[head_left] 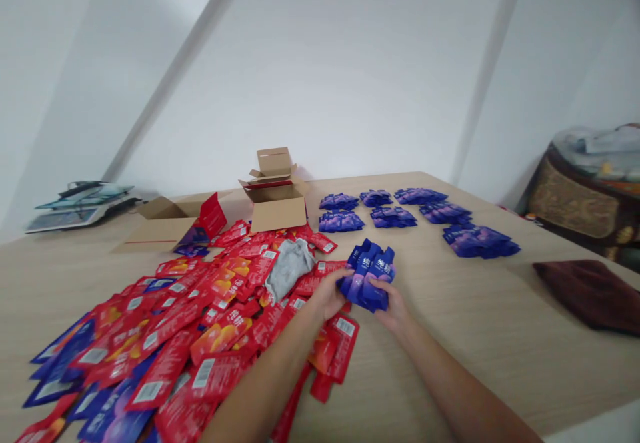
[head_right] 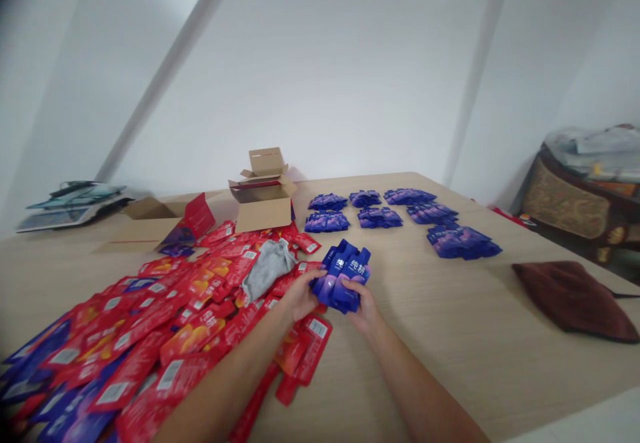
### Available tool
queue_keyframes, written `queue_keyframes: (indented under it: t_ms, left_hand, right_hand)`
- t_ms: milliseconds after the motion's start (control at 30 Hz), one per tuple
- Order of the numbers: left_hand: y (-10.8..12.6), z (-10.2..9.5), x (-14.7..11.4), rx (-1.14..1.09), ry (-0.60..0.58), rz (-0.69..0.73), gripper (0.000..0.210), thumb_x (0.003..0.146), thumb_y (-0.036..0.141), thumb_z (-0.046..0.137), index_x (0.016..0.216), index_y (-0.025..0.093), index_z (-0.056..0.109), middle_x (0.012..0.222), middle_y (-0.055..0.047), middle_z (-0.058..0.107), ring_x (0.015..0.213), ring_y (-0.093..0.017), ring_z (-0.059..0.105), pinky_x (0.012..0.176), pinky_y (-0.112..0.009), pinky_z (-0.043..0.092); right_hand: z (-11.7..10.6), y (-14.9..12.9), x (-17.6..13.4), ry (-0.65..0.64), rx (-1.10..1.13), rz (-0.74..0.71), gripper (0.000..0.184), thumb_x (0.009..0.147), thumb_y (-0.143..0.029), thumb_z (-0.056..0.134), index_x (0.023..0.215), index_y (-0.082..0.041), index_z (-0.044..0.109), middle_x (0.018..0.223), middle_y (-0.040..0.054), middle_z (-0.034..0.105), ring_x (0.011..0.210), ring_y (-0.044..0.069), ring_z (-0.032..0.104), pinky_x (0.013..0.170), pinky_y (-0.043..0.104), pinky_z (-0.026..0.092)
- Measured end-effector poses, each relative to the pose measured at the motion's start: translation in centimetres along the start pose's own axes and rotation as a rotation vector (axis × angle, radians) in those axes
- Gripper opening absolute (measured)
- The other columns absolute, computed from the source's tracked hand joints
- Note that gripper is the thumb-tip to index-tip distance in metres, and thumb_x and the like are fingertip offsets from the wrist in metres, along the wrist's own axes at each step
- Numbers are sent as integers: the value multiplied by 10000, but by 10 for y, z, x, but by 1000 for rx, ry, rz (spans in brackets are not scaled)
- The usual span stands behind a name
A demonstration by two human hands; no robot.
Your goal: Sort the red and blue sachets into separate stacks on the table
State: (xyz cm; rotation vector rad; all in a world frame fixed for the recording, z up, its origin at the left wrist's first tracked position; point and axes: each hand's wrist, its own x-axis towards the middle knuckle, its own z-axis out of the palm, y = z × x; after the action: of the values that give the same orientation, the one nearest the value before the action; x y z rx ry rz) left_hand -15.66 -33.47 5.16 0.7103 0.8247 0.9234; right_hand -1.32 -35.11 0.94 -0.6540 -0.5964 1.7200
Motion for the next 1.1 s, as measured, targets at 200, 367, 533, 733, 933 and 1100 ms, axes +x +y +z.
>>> queue_keyframes:
  t_ms: [200,367,533,733,933,1100]
  left_hand:
    - [-15,-12,6,-151,-148,-102,196,702,151,616,896,128,630,771,-46,690,661,-141,646,697,-266,526]
    - [-20,-19,11,-152,-51,-11,296,695,165,695,981,154,620,871,-49,707,708,-156,667,683,-275,544]
    - [-20,-22,16,-204,31,140,302,732,244,699,1007,152,614,894,-59,711,790,-184,679,724,-298,555]
    - [-22,-22,21,-277,98,122,200,778,249,613,952,151,620,786,-40,707,714,-169,684,660,-277,561]
    - [-18,-25,18,-193,305,142,123,717,164,630,837,139,617,702,-35,701,624,-164,677,619,-273,557]
    - [-14,-24,14,-149,293,219,216,665,141,714,868,116,645,701,-53,710,616,-183,683,639,-290,561]
  right_hand:
    - [5,-3,-2,-76,46,44,277,693,-203,609,954,-147,686,985,56,733,945,229,679,880,349,528]
    - [4,0,-2,54,100,142,186,726,-194,614,894,-170,691,819,23,753,714,174,706,737,289,564]
    - [-1,8,4,124,166,243,134,750,-201,636,864,-146,679,755,40,752,642,166,700,695,281,561]
    - [-7,12,10,231,203,191,168,717,-184,678,883,-158,665,752,24,750,665,191,705,738,334,561]
    - [-3,9,5,256,193,195,123,720,-156,679,843,-150,669,725,33,748,616,178,698,673,311,572]
    - [2,7,1,241,168,215,105,725,-130,663,830,-138,673,736,49,749,648,187,706,684,317,578]
